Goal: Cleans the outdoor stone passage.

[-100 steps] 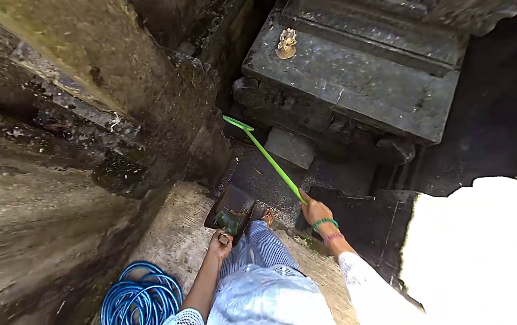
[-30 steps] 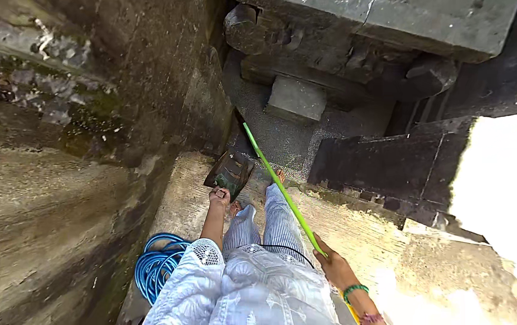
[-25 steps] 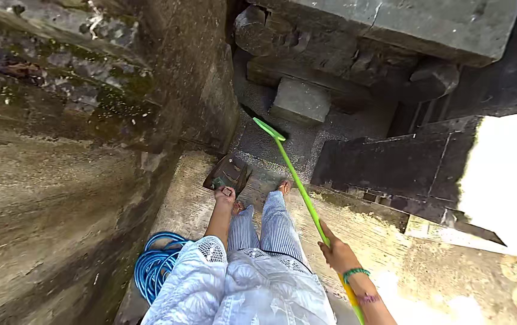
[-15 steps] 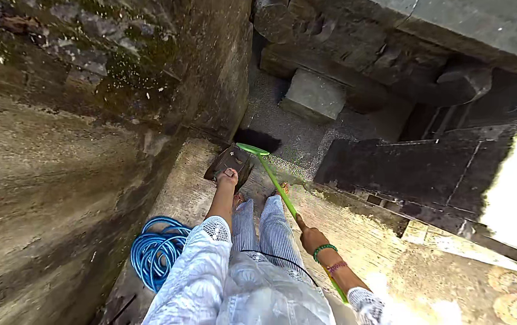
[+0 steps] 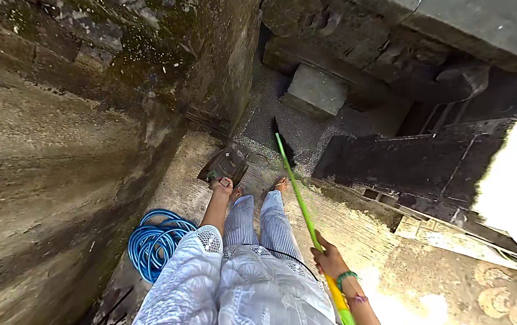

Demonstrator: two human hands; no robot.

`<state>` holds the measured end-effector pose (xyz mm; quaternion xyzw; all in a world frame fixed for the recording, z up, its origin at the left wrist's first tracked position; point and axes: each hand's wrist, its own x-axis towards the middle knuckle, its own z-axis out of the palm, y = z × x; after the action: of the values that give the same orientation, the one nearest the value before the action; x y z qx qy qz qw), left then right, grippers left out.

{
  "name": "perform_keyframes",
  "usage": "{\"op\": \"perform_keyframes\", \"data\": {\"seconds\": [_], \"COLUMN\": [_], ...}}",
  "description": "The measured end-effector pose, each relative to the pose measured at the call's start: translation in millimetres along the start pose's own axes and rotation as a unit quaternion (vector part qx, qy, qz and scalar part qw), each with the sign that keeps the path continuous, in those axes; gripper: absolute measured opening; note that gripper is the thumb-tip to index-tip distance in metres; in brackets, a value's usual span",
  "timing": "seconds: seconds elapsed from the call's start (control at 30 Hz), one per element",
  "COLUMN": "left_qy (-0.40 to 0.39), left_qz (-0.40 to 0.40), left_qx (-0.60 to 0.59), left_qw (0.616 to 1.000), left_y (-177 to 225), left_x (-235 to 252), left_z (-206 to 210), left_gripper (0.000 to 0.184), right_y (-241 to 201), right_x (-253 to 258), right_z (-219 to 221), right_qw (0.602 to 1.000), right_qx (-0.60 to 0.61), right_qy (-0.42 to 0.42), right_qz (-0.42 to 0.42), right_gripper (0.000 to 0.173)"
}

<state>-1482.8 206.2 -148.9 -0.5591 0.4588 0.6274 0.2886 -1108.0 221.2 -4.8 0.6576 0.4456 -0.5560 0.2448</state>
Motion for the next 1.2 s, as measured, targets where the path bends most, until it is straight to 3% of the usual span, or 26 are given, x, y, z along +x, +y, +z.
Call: {"op": "perform_keyframes", "data": {"seconds": [0.1, 0.2, 0.33, 0.4, 0.53, 0.67, 0.8, 0.9, 0.97, 1.07, 1.2], "left_qy": [0.006, -0.001, 0.001, 0.002, -0.003, -0.001, 0.001, 0.001, -0.007, -0.012, -0.008], "left_qz": [-0.006, -0.006, -0.004, -0.003, -0.012, -0.016, -0.023, -0.023, -0.026, -0.05, -0.111], "left_qx": [0.012, 0.023, 0.028, 0.033, 0.042, 0.034, 0.008, 0.008, 0.007, 0.029, 0.068], "left_qw": [1.0, 1.0, 1.0, 0.999, 0.999, 0.999, 1.0, 1.0, 1.0, 0.998, 0.991], "left_y": [-5.5, -9.5, -9.8, -9.1, -12.3, -11.0, 2.7, 13.9, 17.5, 22.1, 49.0], "left_x": [3.1, 6.8, 15.0, 20.2, 25.6, 32.3, 37.7, 38.1, 41.2, 45.1, 39.2], "left_z": [1.8, 2.7, -0.3, -1.6, -5.6, -17.2, -28.0, -31.7, -35.2, -42.1, -57.2], "left_gripper": [0.014, 0.012, 0.016, 0.014, 0.012, 0.014, 0.019, 0.011, 0.011, 0.015, 0.013], "right_y": [-8.1, -3.8, 2.6, -7.3, -36.0, -54.5, -35.9, -27.1, -34.8, -58.6, -75.7], "right_x": [18.5, -2.7, -62.6, -68.3, -7.0, 30.2, -17.3, -68.9, -76.5, -32.3, 34.8], "right_z": [28.9, 23.2, -4.6, -12.0, 12.8, 66.9, 51.0, 18.0, 5.9, 19.8, 62.9], "right_qw": [0.996, 0.991, 0.994, 0.985, 0.967, 0.936, 0.931, 0.934, 0.934, 0.931, 0.905], "right_qx": [0.052, 0.056, -0.071, -0.163, -0.253, -0.338, -0.339, -0.339, -0.349, -0.364, -0.42], "right_qy": [-0.069, -0.119, -0.071, -0.025, -0.006, -0.096, -0.131, -0.097, -0.057, -0.025, -0.067], "right_qz": [-0.01, -0.027, -0.044, -0.046, -0.03, -0.017, -0.038, -0.046, -0.048, -0.033, -0.007], "right_gripper": [0.069, 0.07, 0.072, 0.073, 0.076, 0.079, 0.077, 0.076, 0.075, 0.076, 0.081]}}
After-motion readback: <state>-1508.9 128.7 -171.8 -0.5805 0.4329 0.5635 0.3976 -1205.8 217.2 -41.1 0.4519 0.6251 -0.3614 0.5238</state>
